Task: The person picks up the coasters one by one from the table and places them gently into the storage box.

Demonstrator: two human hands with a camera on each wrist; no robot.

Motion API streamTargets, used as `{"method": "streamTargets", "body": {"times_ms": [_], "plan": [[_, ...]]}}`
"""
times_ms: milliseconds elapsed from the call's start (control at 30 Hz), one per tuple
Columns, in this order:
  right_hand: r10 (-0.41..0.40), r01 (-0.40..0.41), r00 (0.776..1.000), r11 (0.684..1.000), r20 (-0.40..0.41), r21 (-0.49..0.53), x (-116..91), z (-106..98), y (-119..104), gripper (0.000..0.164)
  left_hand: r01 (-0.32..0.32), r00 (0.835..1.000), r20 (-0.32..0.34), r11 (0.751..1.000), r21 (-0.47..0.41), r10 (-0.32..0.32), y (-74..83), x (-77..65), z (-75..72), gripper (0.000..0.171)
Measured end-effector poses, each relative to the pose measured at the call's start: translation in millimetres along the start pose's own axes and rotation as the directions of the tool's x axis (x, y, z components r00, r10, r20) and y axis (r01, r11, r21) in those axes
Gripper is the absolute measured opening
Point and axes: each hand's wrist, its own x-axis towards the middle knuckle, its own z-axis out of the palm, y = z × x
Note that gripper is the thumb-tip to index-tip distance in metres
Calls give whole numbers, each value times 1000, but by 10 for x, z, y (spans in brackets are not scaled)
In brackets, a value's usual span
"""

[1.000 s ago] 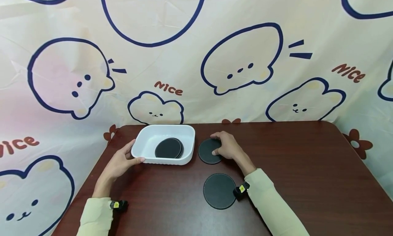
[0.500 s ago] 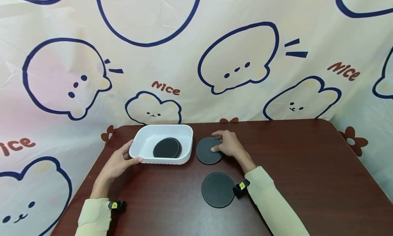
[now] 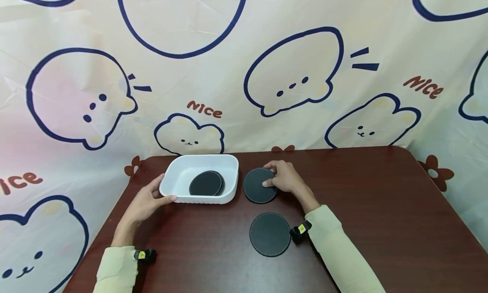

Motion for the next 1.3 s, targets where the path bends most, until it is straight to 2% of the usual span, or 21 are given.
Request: {"method": "streamTargets", "body": {"times_ms": [233, 533, 1000, 1300], "plan": [[-12, 12, 1000, 1000, 8, 27, -11, -34, 8, 46, 6, 1000, 2, 1000, 7, -6, -2, 11, 5, 105], [-16, 11, 999, 990, 30, 142, -27, -71, 3, 42, 16, 1000, 4, 1000, 8, -16, -2, 4, 0, 105], [13, -41, 997, 931, 78, 363, -38, -159, -27, 46, -4, 1000, 0, 1000, 8, 4, -11, 11, 8, 106], [20, -49, 997, 916, 77, 398, -67, -185, -44, 51, -23, 1000, -6, 1000, 3, 23, -19, 15, 12, 106]]}}
